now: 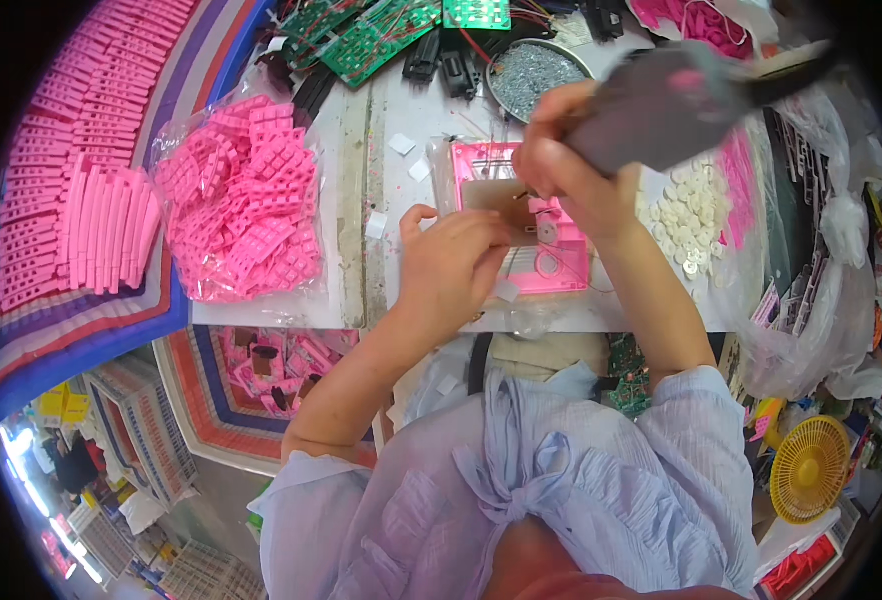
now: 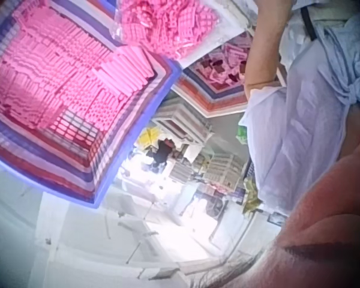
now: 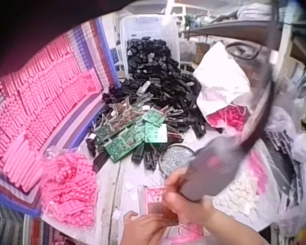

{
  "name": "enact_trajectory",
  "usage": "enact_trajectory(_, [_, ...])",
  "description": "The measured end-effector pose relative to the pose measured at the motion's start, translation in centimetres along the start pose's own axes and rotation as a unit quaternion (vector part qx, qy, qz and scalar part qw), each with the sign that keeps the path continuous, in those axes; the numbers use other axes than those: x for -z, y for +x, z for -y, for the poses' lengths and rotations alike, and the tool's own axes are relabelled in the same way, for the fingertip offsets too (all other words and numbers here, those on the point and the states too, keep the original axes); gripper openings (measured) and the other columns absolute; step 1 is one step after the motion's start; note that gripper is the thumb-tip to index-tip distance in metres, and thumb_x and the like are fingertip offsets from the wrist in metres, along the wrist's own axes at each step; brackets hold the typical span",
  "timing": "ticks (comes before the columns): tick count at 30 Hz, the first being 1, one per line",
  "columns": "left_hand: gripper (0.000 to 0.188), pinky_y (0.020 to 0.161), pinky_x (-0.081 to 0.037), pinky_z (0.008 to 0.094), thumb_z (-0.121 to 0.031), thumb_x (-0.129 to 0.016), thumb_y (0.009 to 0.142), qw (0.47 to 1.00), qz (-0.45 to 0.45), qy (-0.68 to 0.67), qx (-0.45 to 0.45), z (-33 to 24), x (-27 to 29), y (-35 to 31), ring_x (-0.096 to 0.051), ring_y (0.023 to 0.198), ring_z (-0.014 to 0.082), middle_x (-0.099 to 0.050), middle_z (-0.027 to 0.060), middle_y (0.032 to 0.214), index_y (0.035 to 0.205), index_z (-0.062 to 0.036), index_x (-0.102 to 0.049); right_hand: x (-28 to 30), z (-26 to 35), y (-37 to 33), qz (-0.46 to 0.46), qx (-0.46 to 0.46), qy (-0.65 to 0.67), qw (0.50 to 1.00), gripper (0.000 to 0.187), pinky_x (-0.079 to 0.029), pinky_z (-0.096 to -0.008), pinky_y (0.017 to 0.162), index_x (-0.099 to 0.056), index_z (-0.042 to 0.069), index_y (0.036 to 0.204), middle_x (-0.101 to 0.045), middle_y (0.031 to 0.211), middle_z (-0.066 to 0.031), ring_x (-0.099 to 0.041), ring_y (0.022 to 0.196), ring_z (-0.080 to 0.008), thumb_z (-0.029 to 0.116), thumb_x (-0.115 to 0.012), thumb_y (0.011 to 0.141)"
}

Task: The recorder is assembling electronic toy banks, installing internal components such as circuit boards, wires, and battery compartments using a hot glue gun.

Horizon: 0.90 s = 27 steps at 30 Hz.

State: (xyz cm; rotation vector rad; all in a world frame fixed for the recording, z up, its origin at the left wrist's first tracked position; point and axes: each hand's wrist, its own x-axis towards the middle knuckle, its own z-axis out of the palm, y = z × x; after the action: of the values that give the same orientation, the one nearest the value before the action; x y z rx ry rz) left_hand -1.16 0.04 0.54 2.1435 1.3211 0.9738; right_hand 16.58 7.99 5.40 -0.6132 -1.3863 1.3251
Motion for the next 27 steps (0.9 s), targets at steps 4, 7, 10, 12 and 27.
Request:
enact_trajectory(4, [0.007,0.106,-0.027,0.0468,-0.01,-0.071,0.084,0.997,0.009,-0.062,0.052,-0.9,0.6,0.4,-0.068,0.086,0.017,-0.073,0.0003,0.092,0.091,-0.0121,-0.071,-0.8,2.6,-1.0,0.016,0.043,0.152,0.987,0.027,-0.047,-0.0261,0.06,-0.054,0.0,0.107,-0.06,0.082,-0.0064,-0.057,0.069,-0.0098,0.005,-0.069,0.085])
enact_trajectory(7, [0.008,0.107,-0.026,0.049,-0.011,-0.072,0.085,0.993,0.021,-0.1,0.064,-1.6,0.8,0.9,-0.068,0.087,0.0186,-0.074,0.0014,0.094,0.093,-0.012,-0.073,-1.1,2.7,-2.4,0.013,0.035,0.159,0.987,0.029,-0.048,-0.0253,0.064,-0.054,-0.001,0.106,-0.061,0.086,-0.0067,-0.059,0.073,-0.0098,0.007,-0.071,0.084])
enact_trajectory(10, [0.009,0.108,-0.026,0.0496,-0.012,-0.074,0.083,0.996,0.023,-0.077,0.045,-1.6,0.7,1.0,-0.068,0.086,0.019,-0.074,0.0024,0.093,0.092,-0.0122,-0.073,-0.8,3.0,-2.7,0.011,0.026,0.146,0.989,0.029,-0.048,-0.0259,0.065,-0.054,-0.001,0.106,-0.06,0.087,-0.0066,-0.059,0.074,-0.0104,0.008,-0.07,0.084])
enact_trajectory(12, [0.011,0.108,-0.026,0.0511,-0.014,-0.075,0.081,0.999,0.017,-0.026,0.015,-1.8,0.5,1.6,-0.068,0.085,0.0194,-0.073,0.0031,0.092,0.092,-0.0123,-0.073,-0.2,3.1,-2.9,0.008,0.045,0.129,0.991,0.028,-0.049,-0.0274,0.064,-0.054,-0.001,0.107,-0.06,0.086,-0.007,-0.059,0.071,-0.011,0.007,-0.069,0.084])
enact_trajectory(27, [0.018,0.09,-0.037,0.0495,-0.015,-0.062,0.081,0.938,0.085,0.331,-0.056,4.5,-5.7,20.5,-0.064,0.102,0.0256,-0.074,0.0056,0.099,0.087,-0.0141,-0.079,0.7,1.7,-2.7,-0.011,0.05,0.162,0.985,0.025,-0.05,-0.0316,0.056,-0.051,0.0,0.109,-0.056,0.07,-0.0063,-0.053,0.053,-0.0126,0.001,-0.063,0.087])
